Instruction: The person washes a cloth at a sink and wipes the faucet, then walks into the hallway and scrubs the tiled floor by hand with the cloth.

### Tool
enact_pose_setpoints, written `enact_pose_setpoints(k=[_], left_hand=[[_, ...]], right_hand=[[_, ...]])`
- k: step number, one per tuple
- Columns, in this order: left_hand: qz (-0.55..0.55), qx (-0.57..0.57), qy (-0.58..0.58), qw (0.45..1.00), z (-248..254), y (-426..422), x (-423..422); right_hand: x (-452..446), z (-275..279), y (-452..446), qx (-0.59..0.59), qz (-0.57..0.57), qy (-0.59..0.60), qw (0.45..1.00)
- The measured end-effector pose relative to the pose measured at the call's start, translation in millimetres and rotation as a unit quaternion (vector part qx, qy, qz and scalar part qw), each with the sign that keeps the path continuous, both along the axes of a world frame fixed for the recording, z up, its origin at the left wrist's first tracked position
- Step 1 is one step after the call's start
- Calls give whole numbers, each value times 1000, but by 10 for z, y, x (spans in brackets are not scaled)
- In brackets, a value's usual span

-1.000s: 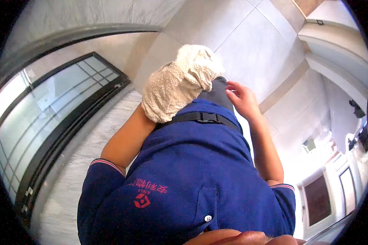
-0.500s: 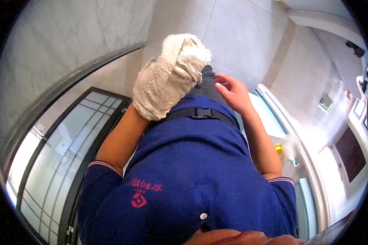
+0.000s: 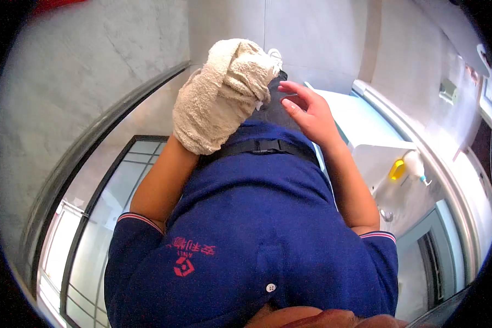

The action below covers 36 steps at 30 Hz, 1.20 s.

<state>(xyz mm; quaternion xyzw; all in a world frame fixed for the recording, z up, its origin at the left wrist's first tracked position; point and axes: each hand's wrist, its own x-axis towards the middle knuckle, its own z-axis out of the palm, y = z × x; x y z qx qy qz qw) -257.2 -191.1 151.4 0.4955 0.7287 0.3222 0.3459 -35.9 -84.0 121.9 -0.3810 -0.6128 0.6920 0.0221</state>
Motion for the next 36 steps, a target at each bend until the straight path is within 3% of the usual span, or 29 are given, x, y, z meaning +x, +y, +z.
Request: enact_pose_setpoints(k=[10, 17, 20, 21, 26, 27, 29, 34, 36], left_hand=[[-39, -13, -23, 999, -34, -74, -19], [-81, -19, 26, 996, 152, 123, 462], [-28, -52, -50, 997, 180, 175, 840], [-56, -59, 15, 997, 181, 157, 954], [-83, -112, -38, 989, 34, 253, 1645], [-72, -114, -98, 986, 34, 267, 1789], [-89, -118, -63, 987, -105, 239, 2002], [75, -195, -424, 881, -193, -306, 1933], [97, -197, -402, 889, -22, -317, 2026]], right_hand=[[-40, 0, -363, 91, 12, -83, 992], [377, -120, -296, 181, -8, -41, 983], [647, -121, -268, 142, -20, -38, 989], [762, -182, -325, 168, -37, -33, 984], [1692, -279, -418, 136, -132, -64, 980], [1898, -307, -433, 127, -153, -77, 977], [2319, -331, -431, 114, -197, -116, 967], [3064, -264, -825, 117, -295, -134, 939], [3325, -210, -976, 106, -310, -135, 935]])
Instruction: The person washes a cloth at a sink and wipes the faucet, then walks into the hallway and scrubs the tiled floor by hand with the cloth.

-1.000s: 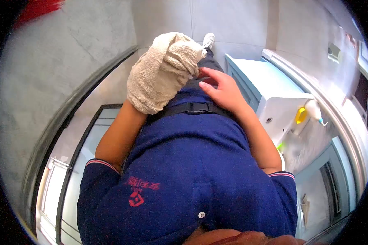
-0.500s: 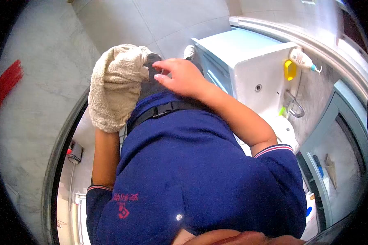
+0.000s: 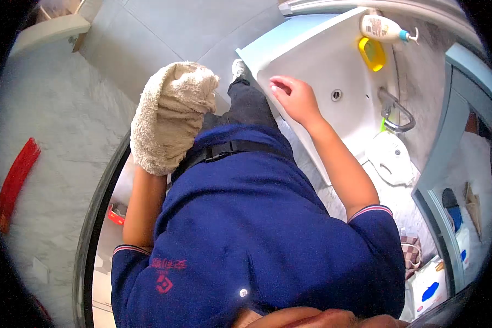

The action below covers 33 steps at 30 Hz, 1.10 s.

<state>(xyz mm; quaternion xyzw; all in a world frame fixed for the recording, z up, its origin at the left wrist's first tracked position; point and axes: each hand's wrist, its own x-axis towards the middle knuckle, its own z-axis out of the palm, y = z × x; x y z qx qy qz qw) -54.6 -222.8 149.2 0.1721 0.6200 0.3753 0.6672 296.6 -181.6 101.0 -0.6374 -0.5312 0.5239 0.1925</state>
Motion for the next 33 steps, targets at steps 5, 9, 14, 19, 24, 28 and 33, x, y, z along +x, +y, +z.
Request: enact_pose_setpoints(k=[5, 9, 14, 19, 24, 28, 33], left_hand=[[-245, 83, 286, 923, 414, -19, 305], [-322, 123, 349, 871, 572, 119, 542], [-317, 98, 343, 879, 644, 196, 630], [-231, 49, 237, 943, 697, 120, 682], [-73, 5, 31, 997, 414, -39, 813], [75, -36, -167, 982, 240, -200, 795], [236, -61, -378, 893, 189, -396, 209]], right_hand=[[812, -582, -311, -2, -97, -68, 993], [1356, -660, -148, -119, -384, 135, 905], [2003, -961, -32, -170, -551, 237, 782], [1268, -426, 150, -171, -400, 240, 868], [-253, 435, 129, -80, -13, 263, 961], [-709, 338, 119, 22, 147, 221, 964], [-1493, 407, 173, -235, 159, 316, 905]])
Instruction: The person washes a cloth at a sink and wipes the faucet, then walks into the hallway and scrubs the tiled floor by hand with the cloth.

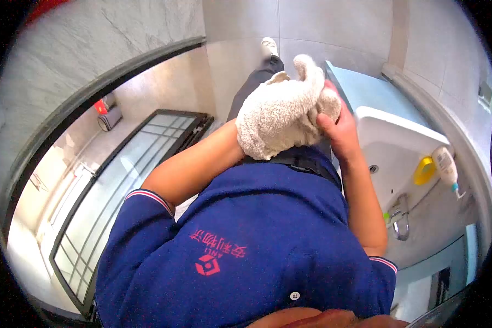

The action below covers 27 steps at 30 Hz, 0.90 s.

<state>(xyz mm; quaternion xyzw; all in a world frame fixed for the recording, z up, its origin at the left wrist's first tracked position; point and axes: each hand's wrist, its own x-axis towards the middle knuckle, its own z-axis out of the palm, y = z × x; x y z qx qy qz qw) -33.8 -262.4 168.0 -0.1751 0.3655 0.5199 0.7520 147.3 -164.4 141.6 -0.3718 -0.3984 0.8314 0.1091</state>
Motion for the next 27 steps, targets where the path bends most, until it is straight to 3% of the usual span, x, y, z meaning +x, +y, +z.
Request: enact_pose_setpoints(k=[1, 3, 6, 7, 9, 11, 12, 13, 14, 16, 20, 21, 23, 24, 27], left_hand=[[23, -5, -25, 999, -63, -36, -130], [59, -25, -62, 996, -237, -118, -399], [97, -65, -67, 991, -512, -405, -1010], [106, -79, -60, 989, -602, -544, -1217], [104, -80, -29, 991, -762, -816, -1536], [46, 34, 76, 995, -965, -1091, -1844], [-110, 71, 247, 960, -901, -1037, -1937], [-256, 95, 410, 870, -833, -978, -2031], [-258, 103, 432, 858, -798, -918, -2074], [-164, 106, 368, 909, -704, -800, -2136], [-2, 81, 202, 976, -597, -680, -2281], [152, -48, -143, 977, -478, -514, -2396], [133, 28, -138, 981, -521, -363, -2377], [127, 2, -133, 983, -531, -324, -2369], [104, -45, -86, 990, -522, -155, -2274]], right_hand=[[-147, 12, -47, -26, 3, 1, 1000], [-191, -203, -65, 3, 118, -130, 984], [-550, -318, 85, 10, 123, -188, 974], [-791, -185, 186, -52, 82, -178, 979], [-1054, -187, 284, -47, 97, -147, 983], [-1407, -272, 227, 19, 141, -150, 979], [-1580, -220, 268, 53, 201, -189, 960], [-1705, -238, 215, 51, 158, -175, 970], [-1820, -325, 141, 54, 113, -160, 979], [-1945, -465, 136, 110, 67, -164, 978], [-1915, -669, 172, 107, 55, -185, 975], [-1891, -682, 238, 94, 92, -216, 968], [-1796, -701, 385, 63, 163, -273, 946], [-1749, -768, 397, 75, 148, -271, 948], [-1582, -814, 555, -74, -22, -214, 974]])
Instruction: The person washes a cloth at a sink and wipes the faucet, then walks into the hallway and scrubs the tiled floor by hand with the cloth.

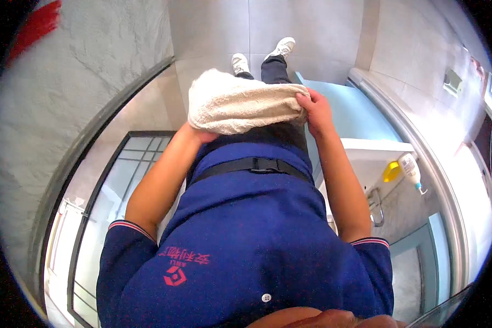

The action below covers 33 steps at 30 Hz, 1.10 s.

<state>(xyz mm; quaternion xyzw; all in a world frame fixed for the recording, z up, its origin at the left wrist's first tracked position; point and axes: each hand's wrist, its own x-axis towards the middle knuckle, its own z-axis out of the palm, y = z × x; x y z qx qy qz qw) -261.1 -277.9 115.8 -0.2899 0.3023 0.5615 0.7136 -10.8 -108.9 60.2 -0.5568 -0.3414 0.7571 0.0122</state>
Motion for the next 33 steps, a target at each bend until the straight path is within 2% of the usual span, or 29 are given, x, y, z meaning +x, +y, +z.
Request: enact_pose_setpoints(k=[2, 3, 7, 8, 10, 12, 13, 14, 17, 21, 24, 25, 28, 30, 31, 32, 33], left_hand=[[-24, 0, 60, 998, -39, 155, 140], [-40, -134, 64, 988, 131, 355, 214], [-178, -211, 95, 956, -284, 233, 131], [-197, -268, 156, 930, -467, 228, 187], [-381, -312, 316, 811, -347, 501, -31], [-384, -337, 422, 749, -666, 268, -351], [-363, -330, 456, 742, -575, 448, -345], [-341, -324, 490, 734, -476, 623, -369], [-369, -277, 446, 767, -484, 955, -304], [-394, -195, 374, 817, -700, 1385, 50], [-404, -156, 347, 832, -912, 1474, 291], [-408, -170, 344, 829, -923, 1513, 384], [-363, -236, 330, 839, -868, 1582, 425], [-295, -230, 340, 863, -1716, 882, 325], [-321, -224, 375, 840, -1766, 832, 293], [-262, -268, 259, 890, -1673, 892, 271], [-205, -248, 196, 926, -1542, 954, 271]], right_hand=[[84, -10, 207, -37, -73, 80, 993], [96, -6, 305, -45, -92, 100, 990], [106, 12, 662, -123, -105, 133, 978], [123, 27, 722, -130, -92, 127, 979], [167, 23, 858, -141, -63, 110, 982], [233, -24, 915, -163, -141, 119, 969], [247, -66, 947, -175, -182, 124, 960], [256, -124, 974, -151, -170, 107, 968], [135, -88, 1036, -83, -123, 49, 988], [-36, -516, 744, -7, -87, 51, 995], [-297, -404, 587, -56, -145, 118, 981], [-349, -300, 612, -103, -140, 131, 976], [-545, -145, 556, -120, -149, 175, 966], [-651, -106, 569, -154, -138, 206, 957], [-712, -64, 598, -187, -155, 223, 944], [-793, -10, 653, -221, -169, 236, 931], [-852, 30, 682, -233, -172, 248, 925]])
